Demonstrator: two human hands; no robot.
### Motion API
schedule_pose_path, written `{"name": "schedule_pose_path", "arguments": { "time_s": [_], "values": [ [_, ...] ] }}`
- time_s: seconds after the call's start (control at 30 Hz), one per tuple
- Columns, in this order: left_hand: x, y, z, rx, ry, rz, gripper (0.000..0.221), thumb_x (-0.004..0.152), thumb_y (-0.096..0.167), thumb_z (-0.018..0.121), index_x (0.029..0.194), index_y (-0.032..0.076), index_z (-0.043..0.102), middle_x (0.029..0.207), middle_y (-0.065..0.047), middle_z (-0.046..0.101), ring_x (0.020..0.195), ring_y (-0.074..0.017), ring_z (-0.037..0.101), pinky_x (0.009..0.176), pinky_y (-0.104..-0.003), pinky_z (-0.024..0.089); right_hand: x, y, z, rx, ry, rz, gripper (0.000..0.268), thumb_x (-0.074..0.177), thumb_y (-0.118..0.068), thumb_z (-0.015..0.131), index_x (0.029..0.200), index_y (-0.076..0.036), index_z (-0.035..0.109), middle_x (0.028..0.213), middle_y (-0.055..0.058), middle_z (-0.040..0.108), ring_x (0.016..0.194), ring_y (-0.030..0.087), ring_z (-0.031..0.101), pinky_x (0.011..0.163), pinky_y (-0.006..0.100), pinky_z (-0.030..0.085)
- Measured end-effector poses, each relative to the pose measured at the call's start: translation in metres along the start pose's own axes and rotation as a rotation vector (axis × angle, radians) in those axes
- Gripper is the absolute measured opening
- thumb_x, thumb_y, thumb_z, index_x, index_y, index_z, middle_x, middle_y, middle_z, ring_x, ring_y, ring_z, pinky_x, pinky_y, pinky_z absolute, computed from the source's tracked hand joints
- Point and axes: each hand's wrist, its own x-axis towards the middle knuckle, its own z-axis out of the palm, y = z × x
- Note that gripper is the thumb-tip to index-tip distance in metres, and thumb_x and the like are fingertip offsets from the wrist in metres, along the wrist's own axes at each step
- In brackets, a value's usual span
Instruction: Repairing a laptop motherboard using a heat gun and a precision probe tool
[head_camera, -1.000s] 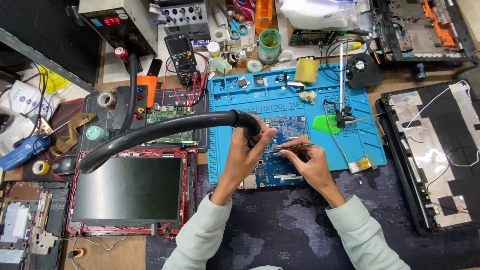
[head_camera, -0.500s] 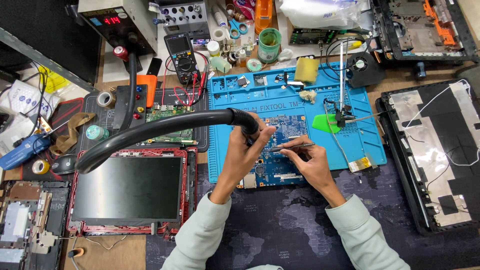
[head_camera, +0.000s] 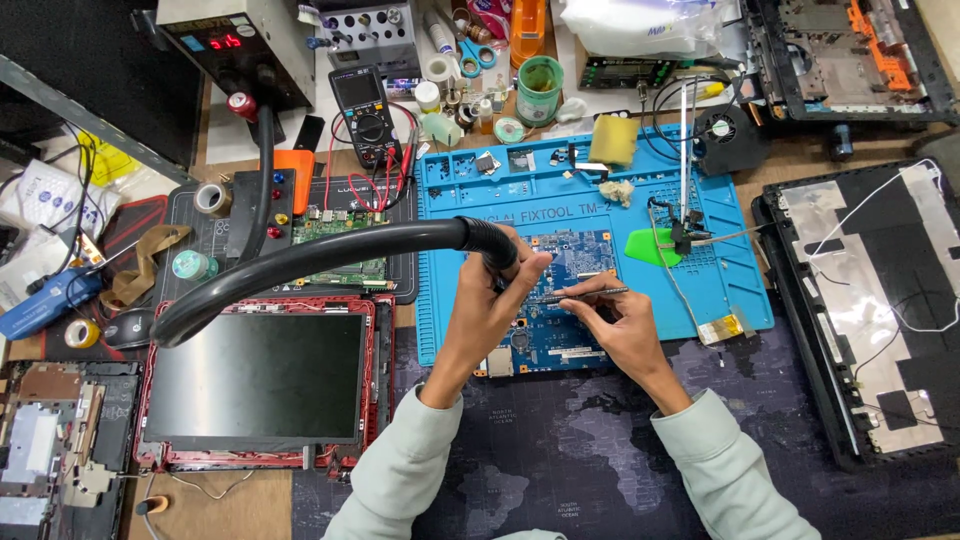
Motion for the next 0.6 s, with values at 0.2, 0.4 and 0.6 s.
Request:
{"name": "schedule_pose_path", "arguments": {
  "time_s": [0.2, 0.4, 0.6],
  "values": [
    [-0.001, 0.0, -0.0001, -0.017, -0.003, -0.006, 0.014, 0.103, 0.009, 0.063, 0.092, 0.01, 0.054, 0.061, 0.001, 0.042, 0.055, -0.0097, 0.043, 0.059, -0.026, 0.04, 0.0002, -0.0006, 0.0003, -0.017, -0.004, -0.005, 0.011, 0.09, -0.001, 0.078, 0.1, -0.003, 0.076, 0.07, 0.013, 0.075, 0.06, 0.01, 0.059, 0.054, 0.026, 0.049],
    [-0.0002, 0.0015, -0.0009, -0.02, 0.002, -0.008, 0.013, 0.103, 0.01, 0.064, 0.094, 0.01, 0.054, 0.06, 0.0, 0.043, 0.053, -0.0096, 0.043, 0.058, -0.026, 0.039, -0.0007, -0.0027, 0.0019, -0.013, 0.002, -0.018, 0.01, 0.09, -0.001, 0.078, 0.099, -0.004, 0.076, 0.068, 0.012, 0.073, 0.058, 0.01, 0.057, 0.053, 0.025, 0.047],
    [-0.0009, 0.0045, -0.0016, -0.013, 0.008, 0.005, 0.014, 0.104, 0.01, 0.062, 0.094, 0.01, 0.052, 0.06, 0.0, 0.042, 0.053, -0.0096, 0.041, 0.057, -0.026, 0.039, 0.0, -0.0049, 0.0015, -0.005, 0.003, -0.025, 0.009, 0.091, 0.001, 0.076, 0.099, -0.003, 0.076, 0.068, 0.013, 0.073, 0.057, 0.01, 0.055, 0.053, 0.026, 0.047]
  ]
}}
